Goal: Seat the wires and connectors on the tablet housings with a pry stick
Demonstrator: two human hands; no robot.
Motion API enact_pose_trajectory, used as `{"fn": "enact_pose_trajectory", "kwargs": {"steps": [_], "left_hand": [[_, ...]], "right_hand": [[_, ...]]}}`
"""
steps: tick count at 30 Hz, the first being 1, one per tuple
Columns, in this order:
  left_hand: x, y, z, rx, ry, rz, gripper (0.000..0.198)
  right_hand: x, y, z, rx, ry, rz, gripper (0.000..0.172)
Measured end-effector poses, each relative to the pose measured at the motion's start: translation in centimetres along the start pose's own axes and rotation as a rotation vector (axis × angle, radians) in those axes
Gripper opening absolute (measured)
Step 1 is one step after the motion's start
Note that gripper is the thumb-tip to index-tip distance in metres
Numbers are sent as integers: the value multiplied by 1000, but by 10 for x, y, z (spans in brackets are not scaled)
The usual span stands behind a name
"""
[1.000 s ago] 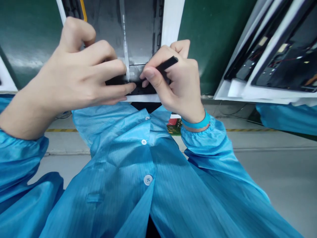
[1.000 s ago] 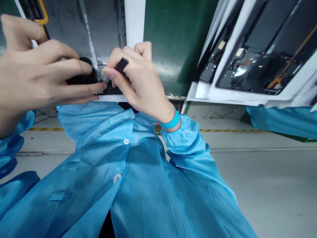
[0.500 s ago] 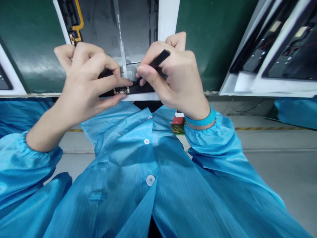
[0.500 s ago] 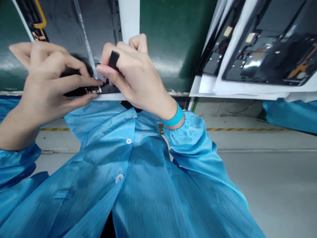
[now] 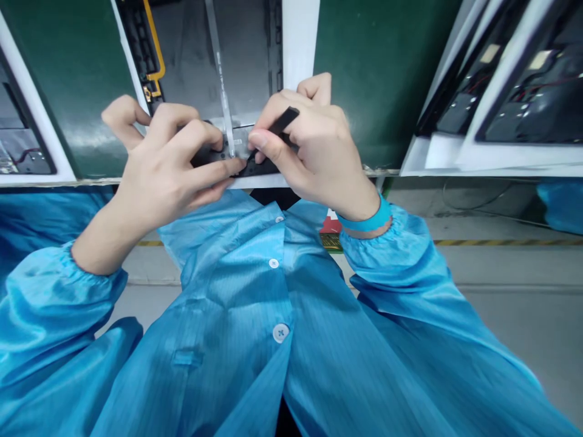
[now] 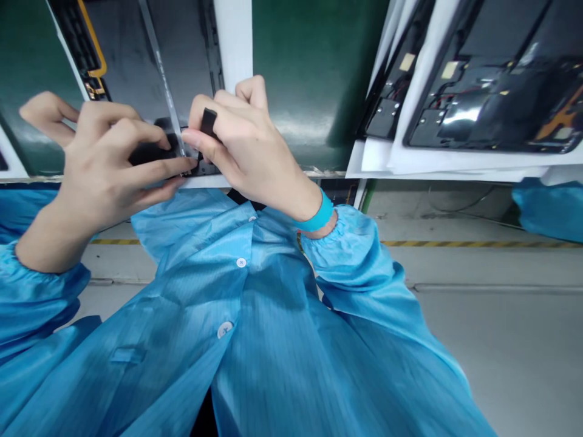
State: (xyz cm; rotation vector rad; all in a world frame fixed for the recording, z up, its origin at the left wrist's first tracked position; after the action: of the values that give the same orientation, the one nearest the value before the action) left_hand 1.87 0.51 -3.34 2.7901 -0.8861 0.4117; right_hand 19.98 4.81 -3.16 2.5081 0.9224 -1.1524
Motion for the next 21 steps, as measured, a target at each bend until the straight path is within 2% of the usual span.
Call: {"fn": "enact_pose_trajectory", "kwargs": {"steps": [4, 7, 10, 14, 19, 21], "left_hand": [[-3, 4, 4, 51, 35, 20, 46], [10, 9, -4, 93, -120, 71, 35], [26, 11, -11, 131, -282, 148, 27], [30, 6, -11, 144, -352, 165, 22], [36, 5, -10, 114, -286, 142, 18], [23, -1, -21, 82, -218, 132, 20]], "right_hand": [[3, 1, 2, 69, 16, -85, 31], [-1, 4, 0, 133, -38, -197, 38], [-2, 6, -2, 193, -109, -286, 29], [4, 2, 5, 176, -122, -357, 24], [2, 4, 11, 205, -135, -394, 27], [-3, 6, 11, 213, -120, -417, 27]]}}
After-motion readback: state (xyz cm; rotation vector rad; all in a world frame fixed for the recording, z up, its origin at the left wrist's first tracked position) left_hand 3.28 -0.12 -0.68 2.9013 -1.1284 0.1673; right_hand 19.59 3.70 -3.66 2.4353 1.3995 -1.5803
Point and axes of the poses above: each hand's wrist, its own y-axis away from the middle knuckle, its own z-axis out of the palm, x = y × z, the point moved 7 cm from there along -y, towards the middle knuckle, and after that the axes turned 2 degrees about -y, right-handed, at the moved point
